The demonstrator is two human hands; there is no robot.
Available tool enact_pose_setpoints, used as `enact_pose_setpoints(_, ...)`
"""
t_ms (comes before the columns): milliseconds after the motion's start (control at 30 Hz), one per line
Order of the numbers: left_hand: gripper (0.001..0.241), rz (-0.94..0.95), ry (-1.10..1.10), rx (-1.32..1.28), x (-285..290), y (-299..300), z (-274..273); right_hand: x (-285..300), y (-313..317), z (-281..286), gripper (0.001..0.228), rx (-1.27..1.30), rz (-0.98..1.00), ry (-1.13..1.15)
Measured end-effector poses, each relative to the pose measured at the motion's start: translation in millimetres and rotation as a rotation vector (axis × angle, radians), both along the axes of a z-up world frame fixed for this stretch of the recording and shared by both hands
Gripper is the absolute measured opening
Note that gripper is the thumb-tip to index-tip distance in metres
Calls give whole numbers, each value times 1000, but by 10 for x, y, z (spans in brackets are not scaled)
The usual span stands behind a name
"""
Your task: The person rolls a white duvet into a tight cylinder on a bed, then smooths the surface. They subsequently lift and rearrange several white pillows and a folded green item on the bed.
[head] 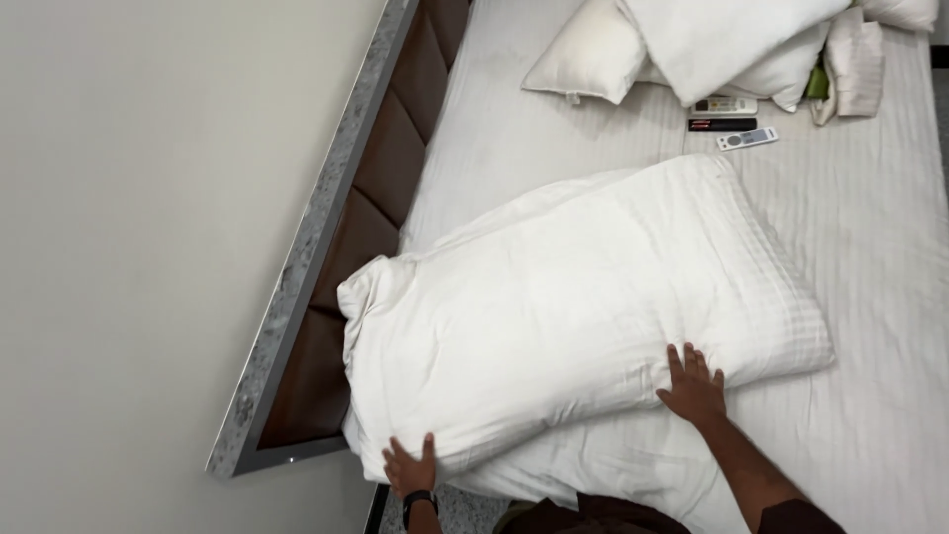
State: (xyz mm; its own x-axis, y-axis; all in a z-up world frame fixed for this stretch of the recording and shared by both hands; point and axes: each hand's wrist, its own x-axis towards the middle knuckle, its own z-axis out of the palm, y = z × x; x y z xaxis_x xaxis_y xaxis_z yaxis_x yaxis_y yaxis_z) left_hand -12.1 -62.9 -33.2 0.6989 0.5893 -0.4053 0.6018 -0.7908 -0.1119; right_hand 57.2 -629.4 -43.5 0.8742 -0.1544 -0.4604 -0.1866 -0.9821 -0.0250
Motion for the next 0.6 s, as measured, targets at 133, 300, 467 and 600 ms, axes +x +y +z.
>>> enact_pose_setpoints(133, 137, 675, -386, -366, -335, 289, -564, 44, -97, 15, 106, 70, -12, 125)
enact_pose_setpoints(300, 135, 1263, -430, -962, -438, 36, -628, 125, 245, -118, 111, 96, -44, 119)
enact_pose_setpoints(467, 125, 1476, -843, -1301, -95, -304, -374, 139, 689, -334, 114, 140, 12, 60)
enact_pose_setpoints(600, 117, 1566, -1047, -1309, 8, -279, -33, 80, 797, -307, 115, 177, 72, 10)
